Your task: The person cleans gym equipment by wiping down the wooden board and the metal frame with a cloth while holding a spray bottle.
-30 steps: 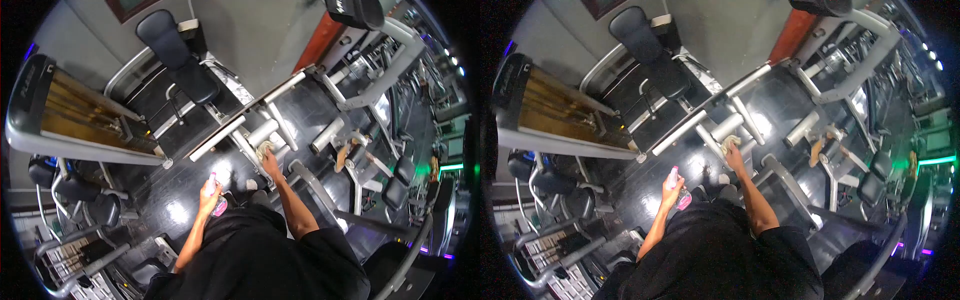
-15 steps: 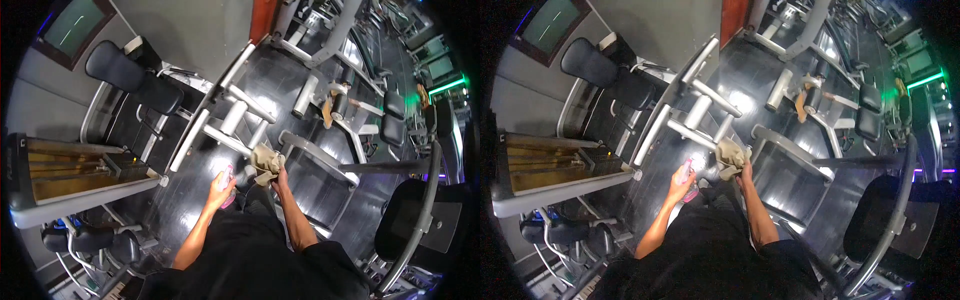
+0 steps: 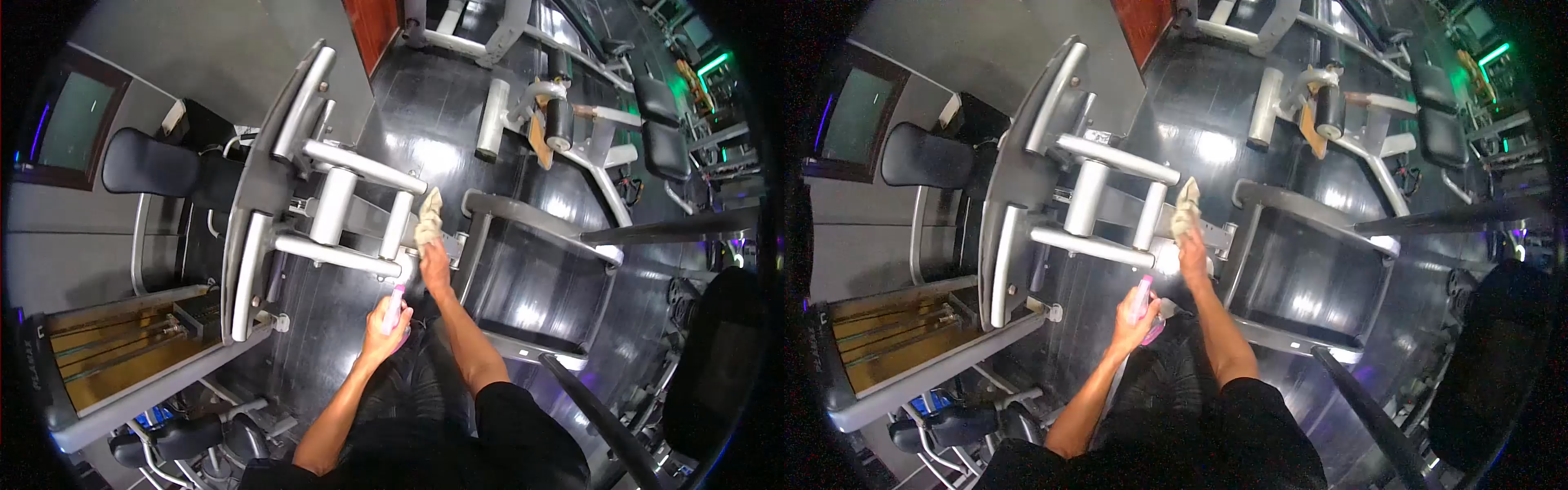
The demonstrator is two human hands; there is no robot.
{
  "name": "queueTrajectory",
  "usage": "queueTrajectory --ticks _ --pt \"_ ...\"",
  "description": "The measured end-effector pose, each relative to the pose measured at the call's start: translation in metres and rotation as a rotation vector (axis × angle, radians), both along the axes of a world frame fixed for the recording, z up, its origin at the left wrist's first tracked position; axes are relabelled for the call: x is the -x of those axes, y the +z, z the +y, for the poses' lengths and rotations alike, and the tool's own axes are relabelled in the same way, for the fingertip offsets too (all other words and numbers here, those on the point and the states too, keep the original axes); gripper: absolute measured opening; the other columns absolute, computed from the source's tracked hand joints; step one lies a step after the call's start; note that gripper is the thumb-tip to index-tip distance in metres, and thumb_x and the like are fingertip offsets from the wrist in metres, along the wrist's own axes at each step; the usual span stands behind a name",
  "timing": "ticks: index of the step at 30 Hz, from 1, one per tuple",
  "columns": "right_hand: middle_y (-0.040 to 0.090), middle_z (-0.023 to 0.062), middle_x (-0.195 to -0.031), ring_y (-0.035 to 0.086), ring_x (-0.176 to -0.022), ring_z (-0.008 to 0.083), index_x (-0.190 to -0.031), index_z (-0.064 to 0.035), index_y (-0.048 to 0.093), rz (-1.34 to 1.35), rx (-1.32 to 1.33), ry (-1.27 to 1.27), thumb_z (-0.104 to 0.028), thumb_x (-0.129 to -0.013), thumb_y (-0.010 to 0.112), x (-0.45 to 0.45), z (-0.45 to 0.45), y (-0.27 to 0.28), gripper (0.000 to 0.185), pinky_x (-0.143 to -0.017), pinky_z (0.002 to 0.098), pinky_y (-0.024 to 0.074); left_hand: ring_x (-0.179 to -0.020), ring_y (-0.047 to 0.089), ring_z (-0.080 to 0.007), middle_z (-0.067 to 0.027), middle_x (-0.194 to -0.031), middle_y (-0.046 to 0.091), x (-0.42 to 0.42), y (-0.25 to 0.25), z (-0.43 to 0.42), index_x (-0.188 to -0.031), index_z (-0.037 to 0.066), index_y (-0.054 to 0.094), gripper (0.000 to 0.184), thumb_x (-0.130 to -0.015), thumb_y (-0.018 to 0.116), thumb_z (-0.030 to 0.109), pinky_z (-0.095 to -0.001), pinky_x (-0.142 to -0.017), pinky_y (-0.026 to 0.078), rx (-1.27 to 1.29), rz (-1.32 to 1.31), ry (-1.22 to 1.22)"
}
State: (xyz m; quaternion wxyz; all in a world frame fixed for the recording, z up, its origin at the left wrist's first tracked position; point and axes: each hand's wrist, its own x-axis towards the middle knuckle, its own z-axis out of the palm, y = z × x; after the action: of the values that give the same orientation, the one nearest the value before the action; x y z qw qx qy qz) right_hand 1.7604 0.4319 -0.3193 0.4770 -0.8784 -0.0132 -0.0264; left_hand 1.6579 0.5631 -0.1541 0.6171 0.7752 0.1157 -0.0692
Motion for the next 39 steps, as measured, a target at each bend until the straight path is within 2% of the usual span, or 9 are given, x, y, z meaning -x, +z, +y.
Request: queueTrajectory --ticks 2,6,10,15,19,25,27,34,39 --pt "0.052 0.0238 -0.128 0.052 -0.115 0.0392 -0.107 0.0006 0.061 0.141 0.068 -0.152 0.003 -0.08 0.049 0.014 -0.017 -0.078 0.03 -0.098 0.0406 0.0429 -0.058 0.049 -0.0065 0.0005 -0.064 0.054 -0.003 -0.005 -0.002 -0.09 0.005 0.057 0.014 -0.085 0.067 0.012 -0.0258 -0.054 0.043 -0.005 0.019 -0.026" --pt "0.055 0.0248 -0.123 0.053 -0.117 0.0363 -0.114 -0.0001 0.059 0.447 -0.172 -0.489 0.001 -0.084 0.048 0.02 -0.001 -0.082 0.032 -0.099 0.0381 0.0421 -0.062 0.052 -0.0073 -0.0008 -0.069 0.056 0.0 -0.018 0.0 -0.091 0.004 0.056 0.013 -0.086 0.066 0.011 -0.0258 -0.058 0.045 -0.057 0.103 -0.1" --pt "0.047 0.0249 -0.134 0.045 -0.127 0.0327 -0.128 -0.0077 0.055 0.051 -0.31 -0.331 0.006 -0.086 0.044 0.029 0.04 -0.002 0.045 -0.104 0.038 0.0369 -0.066 0.056 -0.0093 -0.0033 -0.076 0.058 0.003 -0.017 -0.001 -0.093 0.003 0.056 0.01 -0.087 0.063 0.007 -0.0253 -0.062 0.046 -0.127 0.103 -0.091" --pt "0.046 0.0223 -0.134 0.045 -0.125 0.0395 -0.119 -0.0091 0.062 -0.211 -0.077 -0.015 0.01 -0.073 0.055 0.019 0.02 -0.008 0.05 -0.103 0.0424 0.0401 -0.066 0.059 -0.0099 -0.0055 -0.076 0.063 0.017 -0.019 0.0 -0.09 0.002 0.056 0.01 -0.085 0.064 0.005 -0.0272 -0.061 0.049 -0.126 -0.045 -0.096" --pt "0.045 0.0244 -0.134 0.049 -0.119 0.0402 -0.122 -0.0094 0.059 0.024 -0.118 -0.372 0.008 -0.081 0.043 -0.001 0.005 -0.063 0.047 -0.1 0.0408 0.0426 -0.063 0.058 -0.0106 -0.0062 -0.075 0.062 0.022 -0.019 -0.005 -0.09 0.002 0.055 0.012 -0.083 0.065 0.0 -0.026 -0.058 0.048 -0.092 -0.049 -0.15" --pt "0.057 0.0259 -0.118 0.057 -0.107 0.0403 -0.131 -0.0157 0.051 0.499 0.009 -0.476 0.001 -0.082 0.047 -0.012 -0.038 -0.132 0.052 -0.094 0.0416 0.0456 -0.061 0.057 -0.0104 -0.0056 -0.074 0.061 0.014 -0.024 -0.013 -0.091 0.002 0.056 0.012 -0.083 0.066 0.002 -0.0257 -0.056 0.046 -0.143 -0.046 -0.167" --pt "0.062 0.024 -0.11 0.059 -0.104 0.038 -0.13 -0.0149 0.053 0.733 -0.077 -0.589 -0.003 -0.081 0.048 -0.02 -0.043 -0.116 0.051 -0.091 0.042 0.0461 -0.06 0.055 -0.0099 -0.0053 -0.074 0.061 0.013 -0.019 -0.013 -0.09 0.002 0.057 0.012 -0.083 0.066 0.003 -0.0254 -0.056 0.045 -0.145 -0.083 -0.173" --pt "0.06 0.0196 -0.12 0.056 -0.114 0.0271 -0.125 -0.0028 0.055 0.21 -0.205 -0.322 0.003 -0.086 0.043 0.013 -0.019 -0.042 0.041 -0.097 0.0322 0.0408 -0.056 0.049 -0.0078 -0.003 -0.072 0.06 0.024 -0.005 -0.012 -0.091 0.003 0.057 0.013 -0.083 0.067 0.004 -0.0246 -0.053 0.043 -0.091 -0.054 -0.131" --pt "0.054 0.0114 -0.125 0.053 -0.111 0.0191 -0.134 0.0046 0.042 0.424 -0.95 -0.307 -0.007 -0.093 0.046 0.035 -0.043 0.011 0.044 -0.097 0.0282 0.039 -0.057 0.049 -0.0059 -0.0014 -0.072 0.061 0.02 0.023 -0.012 -0.091 0.003 0.057 0.014 -0.083 0.068 0.004 -0.0234 -0.053 0.042 -0.012 0.001 -0.085"
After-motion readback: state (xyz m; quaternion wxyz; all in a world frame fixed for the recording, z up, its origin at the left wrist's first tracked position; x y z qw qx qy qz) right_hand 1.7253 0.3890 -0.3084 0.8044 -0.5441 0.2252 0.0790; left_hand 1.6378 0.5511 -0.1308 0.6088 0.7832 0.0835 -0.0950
